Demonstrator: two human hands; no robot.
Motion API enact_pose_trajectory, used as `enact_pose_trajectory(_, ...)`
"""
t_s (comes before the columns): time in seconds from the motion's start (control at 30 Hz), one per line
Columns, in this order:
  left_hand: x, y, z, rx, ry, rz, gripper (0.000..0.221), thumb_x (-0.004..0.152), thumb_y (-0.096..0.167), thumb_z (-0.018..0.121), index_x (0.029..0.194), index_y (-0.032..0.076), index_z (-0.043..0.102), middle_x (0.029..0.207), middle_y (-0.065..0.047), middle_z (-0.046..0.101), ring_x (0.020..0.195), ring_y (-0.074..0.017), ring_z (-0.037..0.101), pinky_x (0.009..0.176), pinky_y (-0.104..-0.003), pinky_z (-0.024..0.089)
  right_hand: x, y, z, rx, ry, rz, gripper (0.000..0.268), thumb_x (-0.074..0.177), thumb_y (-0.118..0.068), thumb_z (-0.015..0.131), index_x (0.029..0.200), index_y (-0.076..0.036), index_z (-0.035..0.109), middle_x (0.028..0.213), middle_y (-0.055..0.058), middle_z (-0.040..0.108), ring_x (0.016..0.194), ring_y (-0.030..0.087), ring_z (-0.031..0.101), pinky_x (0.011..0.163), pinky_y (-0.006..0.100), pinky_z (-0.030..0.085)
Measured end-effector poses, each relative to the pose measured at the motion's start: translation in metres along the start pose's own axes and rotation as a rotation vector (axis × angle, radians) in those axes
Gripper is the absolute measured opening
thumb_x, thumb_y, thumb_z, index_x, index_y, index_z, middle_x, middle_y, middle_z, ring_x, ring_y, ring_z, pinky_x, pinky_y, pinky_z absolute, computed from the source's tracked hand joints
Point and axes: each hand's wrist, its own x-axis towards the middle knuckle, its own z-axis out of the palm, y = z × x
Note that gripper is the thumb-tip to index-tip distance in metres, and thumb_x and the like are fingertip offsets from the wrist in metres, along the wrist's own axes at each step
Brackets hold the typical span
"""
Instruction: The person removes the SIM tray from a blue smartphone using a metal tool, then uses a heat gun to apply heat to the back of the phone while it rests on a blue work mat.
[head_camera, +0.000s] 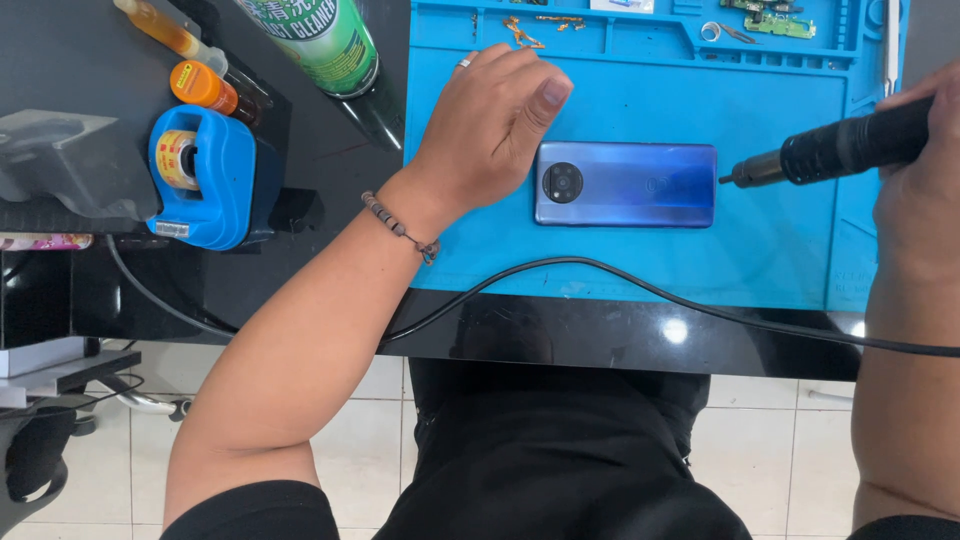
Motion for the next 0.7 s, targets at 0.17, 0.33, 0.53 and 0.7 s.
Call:
enact_pose_trajectory(0.17,0.000,-0.002,0.001,0.013,0.025,-0.013,0.061,0.111,0.052,0.014,0.076,0.012,0.044,0.072,-0.001,0.040,0.072,-0.0220,0.039,0.069,-0.037,0.030,0.026,-0.007,0.011,-0.020,-0.001,-0.013,0.050,0.141,-0.041,0.032,0.131,0.002,0.054,0.113,0.014,0.051,0.103,0.026,0.053,0.090,0.037,0.043)
enact_pose_trajectory(0.33,-0.001,-0.003,0.002,-0.012,0.028,0.007,0.064,0.111,0.052,0.013,0.079,0.010,0.050,0.075,-0.002,0.051,0.075,-0.0260,0.047,0.090,-0.043,0.045,0.038,-0.081,0.030,-0.104,-0.047,-0.119,0.053,0.144,-0.035,0.030,0.130,0.008,0.056,0.117,0.021,0.053,0.110,0.033,0.055,0.097,0.043,0.047)
enact_pose_trajectory(0.53,-0.003,-0.006,0.003,0.012,0.042,-0.020,0.062,0.110,0.051,0.015,0.078,0.012,0.050,0.076,-0.002,0.049,0.078,-0.0267,0.047,0.073,-0.041,0.036,0.057,-0.112,0.080,0.187,0.040,-0.132,0.050,0.134,-0.032,0.046,0.109,0.009,0.059,0.093,0.022,0.060,0.075,0.028,0.055,0.066,0.037,0.044)
enact_pose_trajectory(0.7,-0.001,-0.006,0.001,-0.067,0.068,-0.018,0.057,0.111,0.049,0.016,0.075,0.010,0.039,0.071,-0.002,0.040,0.070,-0.0244,0.041,0.080,-0.041,0.040,0.068,-0.160,0.110,0.244,0.040,-0.234,0.039,0.130,-0.009,0.054,0.099,0.014,0.057,0.088,0.025,0.063,0.066,0.027,0.054,0.064,0.038,0.044)
